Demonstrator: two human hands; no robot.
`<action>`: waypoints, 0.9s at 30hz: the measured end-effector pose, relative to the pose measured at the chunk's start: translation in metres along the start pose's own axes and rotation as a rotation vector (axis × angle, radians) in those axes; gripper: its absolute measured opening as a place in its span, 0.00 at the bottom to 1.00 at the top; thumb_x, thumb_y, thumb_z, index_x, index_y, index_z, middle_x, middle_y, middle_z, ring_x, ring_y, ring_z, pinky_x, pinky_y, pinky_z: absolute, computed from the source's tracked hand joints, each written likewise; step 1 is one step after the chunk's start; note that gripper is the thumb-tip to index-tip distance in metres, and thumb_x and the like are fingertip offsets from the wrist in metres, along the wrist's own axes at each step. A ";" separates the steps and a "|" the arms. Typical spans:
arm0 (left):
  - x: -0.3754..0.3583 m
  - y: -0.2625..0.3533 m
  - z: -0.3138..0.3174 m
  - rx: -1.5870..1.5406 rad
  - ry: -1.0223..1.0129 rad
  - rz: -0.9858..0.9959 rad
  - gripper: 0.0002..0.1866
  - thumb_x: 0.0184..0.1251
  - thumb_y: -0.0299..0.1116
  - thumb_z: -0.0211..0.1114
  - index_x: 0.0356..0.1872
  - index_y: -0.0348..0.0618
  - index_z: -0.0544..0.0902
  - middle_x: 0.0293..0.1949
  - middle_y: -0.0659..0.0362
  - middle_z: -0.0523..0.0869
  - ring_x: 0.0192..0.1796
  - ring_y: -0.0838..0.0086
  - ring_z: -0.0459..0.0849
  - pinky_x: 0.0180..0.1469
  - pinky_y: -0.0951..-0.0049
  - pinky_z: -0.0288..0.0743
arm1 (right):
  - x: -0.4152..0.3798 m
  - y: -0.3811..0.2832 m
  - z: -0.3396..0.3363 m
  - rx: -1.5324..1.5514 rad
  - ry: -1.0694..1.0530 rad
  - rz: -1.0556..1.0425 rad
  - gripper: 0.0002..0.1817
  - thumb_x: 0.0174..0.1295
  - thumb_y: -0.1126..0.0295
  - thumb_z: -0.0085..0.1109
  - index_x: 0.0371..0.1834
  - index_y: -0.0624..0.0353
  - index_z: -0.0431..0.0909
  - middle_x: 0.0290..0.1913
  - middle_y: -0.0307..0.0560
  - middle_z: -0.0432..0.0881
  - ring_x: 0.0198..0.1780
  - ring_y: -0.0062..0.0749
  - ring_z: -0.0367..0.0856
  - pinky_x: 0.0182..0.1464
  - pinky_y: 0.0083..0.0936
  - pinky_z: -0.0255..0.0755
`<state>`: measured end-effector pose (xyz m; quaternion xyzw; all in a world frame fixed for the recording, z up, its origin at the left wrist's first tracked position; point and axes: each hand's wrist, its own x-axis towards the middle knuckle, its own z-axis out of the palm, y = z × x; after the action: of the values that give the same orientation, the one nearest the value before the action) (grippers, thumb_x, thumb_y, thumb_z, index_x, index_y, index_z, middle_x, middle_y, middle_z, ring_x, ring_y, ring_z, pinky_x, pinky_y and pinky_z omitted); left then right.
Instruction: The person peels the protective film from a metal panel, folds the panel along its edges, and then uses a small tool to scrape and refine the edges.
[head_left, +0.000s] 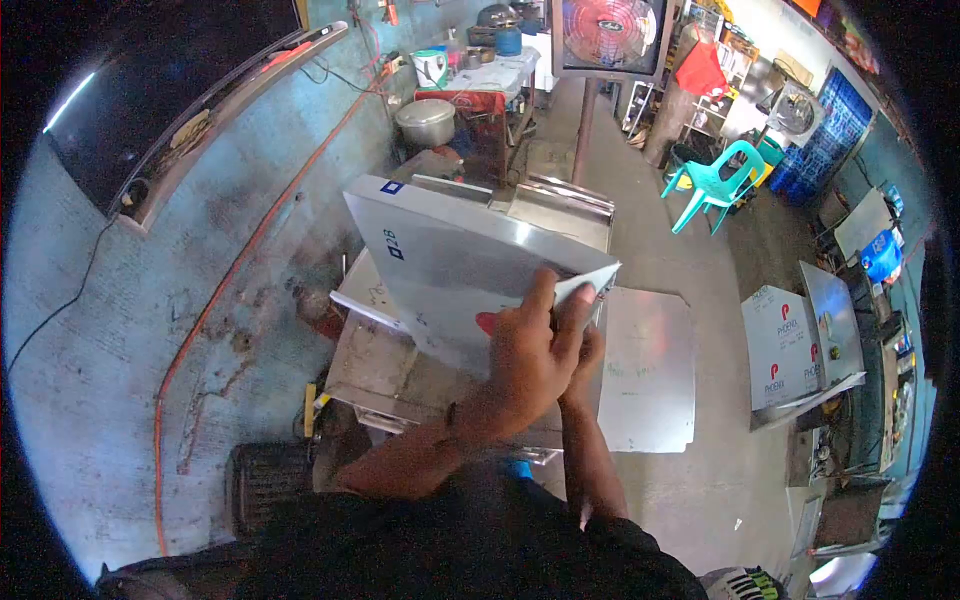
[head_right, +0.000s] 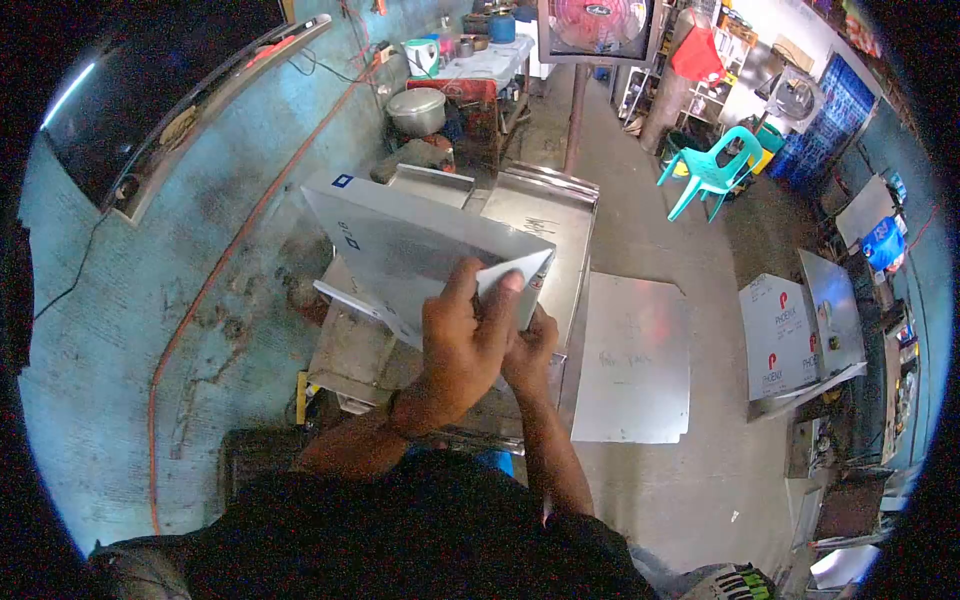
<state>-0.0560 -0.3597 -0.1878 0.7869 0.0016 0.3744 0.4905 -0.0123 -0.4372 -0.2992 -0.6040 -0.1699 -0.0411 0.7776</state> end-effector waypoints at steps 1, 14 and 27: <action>0.002 -0.003 -0.001 -0.001 0.004 0.002 0.12 0.76 0.37 0.60 0.36 0.39 0.75 0.17 0.66 0.76 0.18 0.85 0.73 0.18 0.80 0.65 | 0.002 -0.003 0.000 0.029 -0.030 0.015 0.13 0.63 0.70 0.68 0.45 0.69 0.81 0.38 0.44 0.87 0.40 0.22 0.80 0.42 0.23 0.75; 0.013 -0.007 -0.003 -0.121 0.107 -0.119 0.13 0.75 0.36 0.60 0.34 0.37 0.74 0.19 0.60 0.79 0.21 0.81 0.79 0.20 0.74 0.70 | 0.001 0.001 -0.001 -0.068 -0.019 -0.068 0.13 0.67 0.67 0.61 0.46 0.66 0.81 0.41 0.47 0.86 0.42 0.27 0.82 0.44 0.28 0.77; -0.016 -0.062 -0.081 -0.397 0.410 -0.157 0.15 0.78 0.41 0.56 0.44 0.37 0.71 0.23 0.59 0.80 0.23 0.77 0.79 0.29 0.74 0.76 | 0.004 0.012 -0.024 -0.054 0.001 0.038 0.24 0.61 0.66 0.70 0.54 0.71 0.75 0.51 0.49 0.81 0.51 0.31 0.78 0.56 0.30 0.72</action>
<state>-0.0926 -0.2712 -0.2258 0.5810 0.0881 0.4794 0.6518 -0.0002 -0.4567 -0.3137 -0.6278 -0.1569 -0.0312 0.7618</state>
